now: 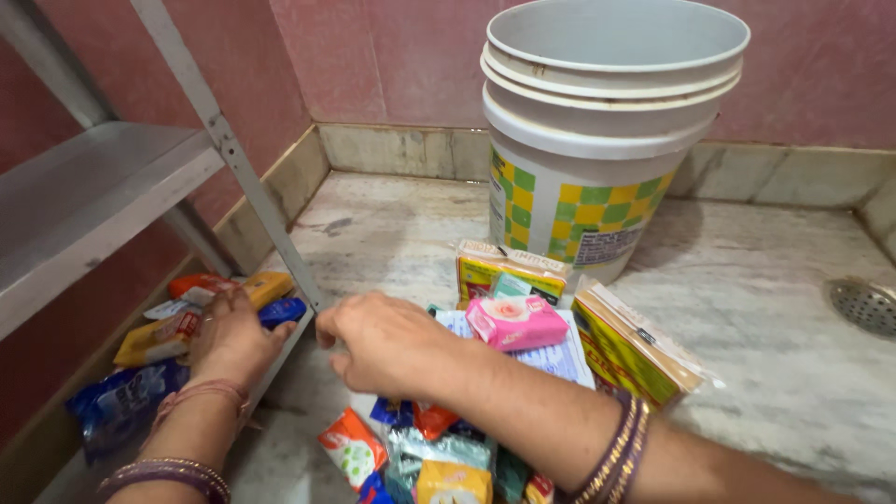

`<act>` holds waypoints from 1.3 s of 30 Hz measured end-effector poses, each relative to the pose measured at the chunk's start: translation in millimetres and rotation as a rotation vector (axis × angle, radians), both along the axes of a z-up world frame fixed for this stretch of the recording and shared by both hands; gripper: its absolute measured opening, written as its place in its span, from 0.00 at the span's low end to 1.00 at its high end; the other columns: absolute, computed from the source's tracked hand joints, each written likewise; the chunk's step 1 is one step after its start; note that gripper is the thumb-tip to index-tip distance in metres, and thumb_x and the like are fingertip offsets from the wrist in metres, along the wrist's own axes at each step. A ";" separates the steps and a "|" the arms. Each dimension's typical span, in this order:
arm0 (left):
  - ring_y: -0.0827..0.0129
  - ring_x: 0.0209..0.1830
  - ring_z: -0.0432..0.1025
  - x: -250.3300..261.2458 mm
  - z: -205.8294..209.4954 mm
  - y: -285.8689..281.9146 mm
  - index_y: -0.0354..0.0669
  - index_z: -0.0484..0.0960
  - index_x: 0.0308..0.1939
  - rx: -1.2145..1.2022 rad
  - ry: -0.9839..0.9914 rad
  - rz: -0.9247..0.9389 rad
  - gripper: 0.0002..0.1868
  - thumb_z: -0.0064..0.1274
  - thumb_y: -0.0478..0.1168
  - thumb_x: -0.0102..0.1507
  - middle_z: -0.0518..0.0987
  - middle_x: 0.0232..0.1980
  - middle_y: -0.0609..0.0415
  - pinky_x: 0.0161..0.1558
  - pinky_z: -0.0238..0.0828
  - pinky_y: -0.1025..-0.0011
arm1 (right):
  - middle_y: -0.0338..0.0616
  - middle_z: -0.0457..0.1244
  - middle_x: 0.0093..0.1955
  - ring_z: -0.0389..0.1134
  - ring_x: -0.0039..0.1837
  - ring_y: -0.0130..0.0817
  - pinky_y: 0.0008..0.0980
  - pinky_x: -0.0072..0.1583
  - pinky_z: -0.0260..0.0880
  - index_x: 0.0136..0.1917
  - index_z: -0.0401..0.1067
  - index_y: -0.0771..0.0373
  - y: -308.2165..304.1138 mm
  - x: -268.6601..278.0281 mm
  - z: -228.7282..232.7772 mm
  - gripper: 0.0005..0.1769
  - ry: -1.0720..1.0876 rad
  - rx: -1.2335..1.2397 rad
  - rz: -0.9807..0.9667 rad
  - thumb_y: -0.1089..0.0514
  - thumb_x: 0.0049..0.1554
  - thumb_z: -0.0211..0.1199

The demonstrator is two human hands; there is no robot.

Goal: The person sorts small packaged items from a pile on the floor and places them onto the bottom shelf of a metal rack. They then wipe the metal shelves with their hands.

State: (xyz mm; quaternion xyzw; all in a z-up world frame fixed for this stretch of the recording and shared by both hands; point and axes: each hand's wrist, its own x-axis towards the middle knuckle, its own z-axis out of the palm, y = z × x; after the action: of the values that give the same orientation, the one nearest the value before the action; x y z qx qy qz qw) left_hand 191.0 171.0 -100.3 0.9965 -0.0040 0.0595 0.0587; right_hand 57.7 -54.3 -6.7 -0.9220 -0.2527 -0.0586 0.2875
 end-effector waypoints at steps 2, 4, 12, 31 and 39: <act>0.48 0.74 0.57 13.4 -3.3 6.6 0.40 0.60 0.73 0.018 0.005 0.047 0.51 0.63 0.63 0.56 0.57 0.78 0.44 0.69 0.57 0.52 | 0.54 0.70 0.48 0.71 0.55 0.53 0.49 0.56 0.71 0.48 0.77 0.63 0.1 2.6 -2.3 0.12 -0.018 0.044 0.003 0.59 0.50 0.63; 0.48 0.74 0.59 22.1 -7.9 12.8 0.41 0.66 0.70 0.040 0.029 0.075 0.47 0.61 0.64 0.57 0.60 0.77 0.45 0.69 0.58 0.52 | 0.54 0.70 0.47 0.71 0.55 0.53 0.48 0.56 0.71 0.47 0.77 0.63 0.0 4.2 -6.0 0.10 -0.031 0.092 0.000 0.59 0.52 0.62; 0.52 0.74 0.67 37.1 -33.0 26.4 0.45 0.76 0.65 -0.070 0.159 0.168 0.37 0.58 0.64 0.60 0.72 0.72 0.48 0.70 0.67 0.52 | 0.52 0.70 0.43 0.71 0.52 0.52 0.48 0.56 0.71 0.45 0.75 0.64 -3.4 9.5 -17.9 0.07 -0.068 0.196 -0.037 0.61 0.54 0.59; 0.39 0.67 0.68 77.6 -50.4 28.0 0.36 0.72 0.67 -0.156 -0.004 0.110 0.38 0.64 0.54 0.59 0.71 0.69 0.35 0.65 0.67 0.50 | 0.52 0.70 0.44 0.72 0.53 0.52 0.47 0.55 0.71 0.49 0.75 0.63 1.1 11.8 -32.1 0.08 -0.057 0.279 -0.078 0.62 0.57 0.57; 0.36 0.61 0.71 46.9 -39.2 23.9 0.34 0.64 0.73 -0.346 -0.218 0.099 0.42 0.65 0.37 0.57 0.73 0.62 0.27 0.61 0.67 0.49 | 0.50 0.70 0.42 0.72 0.51 0.50 0.46 0.54 0.71 0.49 0.76 0.61 0.5 6.5 -30.4 0.08 -0.104 0.283 -0.121 0.61 0.58 0.57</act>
State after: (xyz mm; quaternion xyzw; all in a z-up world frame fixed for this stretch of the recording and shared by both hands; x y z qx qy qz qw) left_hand 238.0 194.9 -139.4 0.9581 0.0491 0.1698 0.2254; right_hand 64.2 -53.8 -37.0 -0.8814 -0.2004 -0.1587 0.3971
